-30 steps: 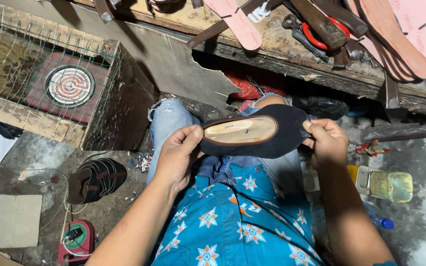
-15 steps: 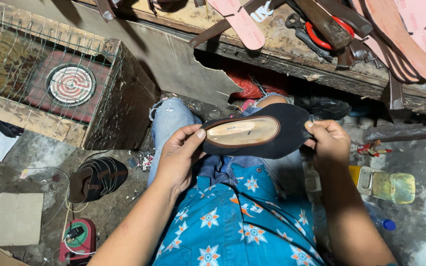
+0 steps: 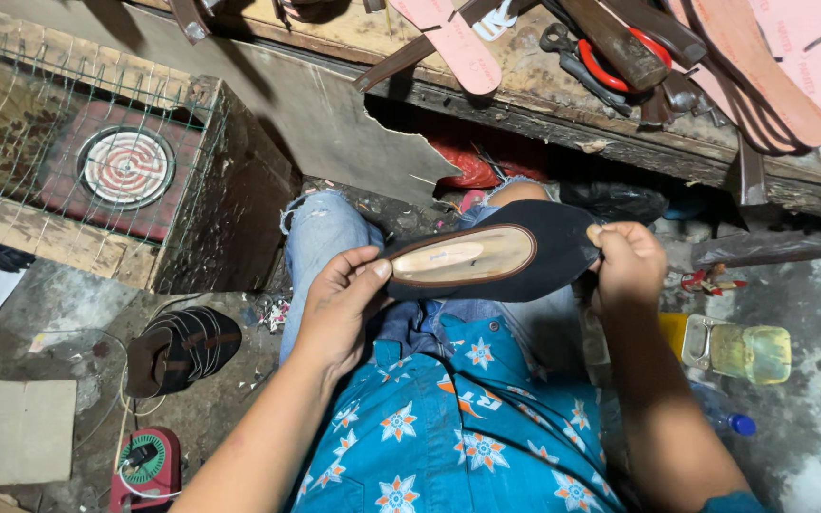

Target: The person sits on the floor of a shoe workshop and hammers an insole onto a wooden shoe last, then pulls a black shoe upper over the last and works it into place by hand, using pliers to grip the material and a hammer to set it, before holding up the lasted shoe.

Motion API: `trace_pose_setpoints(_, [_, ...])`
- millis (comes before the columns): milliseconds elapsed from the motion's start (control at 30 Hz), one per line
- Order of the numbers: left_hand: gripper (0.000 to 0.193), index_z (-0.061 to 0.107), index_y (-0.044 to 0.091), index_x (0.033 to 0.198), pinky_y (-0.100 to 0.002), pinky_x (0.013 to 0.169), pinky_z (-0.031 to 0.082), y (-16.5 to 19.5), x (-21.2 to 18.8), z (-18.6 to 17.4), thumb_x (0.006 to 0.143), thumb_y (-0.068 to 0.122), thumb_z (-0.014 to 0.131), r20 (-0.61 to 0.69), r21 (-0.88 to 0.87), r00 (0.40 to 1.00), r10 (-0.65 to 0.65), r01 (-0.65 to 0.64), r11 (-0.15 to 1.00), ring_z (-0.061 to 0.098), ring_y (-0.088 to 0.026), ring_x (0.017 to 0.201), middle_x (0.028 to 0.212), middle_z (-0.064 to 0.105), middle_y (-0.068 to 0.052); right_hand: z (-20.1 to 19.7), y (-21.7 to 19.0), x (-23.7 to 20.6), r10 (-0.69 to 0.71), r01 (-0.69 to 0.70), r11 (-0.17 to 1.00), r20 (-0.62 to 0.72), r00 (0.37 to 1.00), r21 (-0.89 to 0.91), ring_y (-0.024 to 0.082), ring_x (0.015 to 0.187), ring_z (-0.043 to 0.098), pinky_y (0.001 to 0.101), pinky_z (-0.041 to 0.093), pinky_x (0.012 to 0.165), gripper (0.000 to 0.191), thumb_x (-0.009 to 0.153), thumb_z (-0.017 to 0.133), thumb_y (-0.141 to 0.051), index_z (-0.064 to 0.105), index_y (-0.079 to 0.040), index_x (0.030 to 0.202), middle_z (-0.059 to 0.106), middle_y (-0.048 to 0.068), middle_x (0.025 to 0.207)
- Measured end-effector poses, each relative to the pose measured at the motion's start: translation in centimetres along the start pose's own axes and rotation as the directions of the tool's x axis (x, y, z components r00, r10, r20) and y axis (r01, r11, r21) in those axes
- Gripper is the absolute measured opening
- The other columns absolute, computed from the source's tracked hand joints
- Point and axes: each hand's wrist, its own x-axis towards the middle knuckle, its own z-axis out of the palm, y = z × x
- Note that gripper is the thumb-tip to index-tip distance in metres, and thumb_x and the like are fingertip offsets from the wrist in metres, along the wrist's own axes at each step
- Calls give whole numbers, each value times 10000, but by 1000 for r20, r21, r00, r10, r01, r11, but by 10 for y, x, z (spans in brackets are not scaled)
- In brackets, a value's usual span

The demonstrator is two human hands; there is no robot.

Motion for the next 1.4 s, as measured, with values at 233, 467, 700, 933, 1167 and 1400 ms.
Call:
trace_pose_setpoints(233, [756,383,79,1537,-304,876,534,8,-34,5,877,205,728,501,76,852,-151,131,988,624,-151,1083,1220,604,-30,16,-59,31,-105,105,994,178,978,10,116,774,650,250,540,753,55,928,630,40,646,-10,911,693,51,869])
trace_pose_setpoints(467, [687,438,117,1525,-301,779,518,16,-42,30,929,363,674,512,299,802,-308,170,939,616,-150,941,1104,653,-40,76,-111,21,-66,154,979,504,861,-135,94,801,632,236,514,767,64,894,669,27,676,-31,923,687,22,874])
trace_pose_setpoints(700, [599,524,-4,1344,-278,937,544,72,-26,79,871,263,777,473,319,845,248,-427,846,652,-83,1059,1163,679,-37,137,-129,-12,-82,364,885,674,734,-289,65,777,608,231,512,720,47,895,721,-59,680,-52,916,677,-9,849])
trace_pose_setpoints(933, [309,679,-21,1076,-267,742,582,110,-20,107,817,89,805,375,341,886,274,-406,848,676,-90,809,940,730,-34,162,-146,-33,-150,413,895,762,630,-166,58,936,631,227,515,853,181,864,736,-88,691,-32,1031,674,-52,1000])
trace_pose_setpoints(1167, [266,688,-30,1081,-265,762,583,109,-17,101,858,86,776,415,276,852,319,-452,848,687,-90,834,960,740,-41,163,-127,-36,-149,420,860,645,750,-291,97,843,681,251,565,803,140,930,747,-98,766,9,1019,765,45,928])
trace_pose_setpoints(1400, [252,686,-20,1042,-275,700,585,105,-4,93,847,117,770,279,288,880,383,-458,841,694,-106,761,914,744,-63,173,-100,-22,-87,126,992,650,755,-13,115,975,689,260,568,888,251,972,699,-60,663,49,1196,726,99,1109])
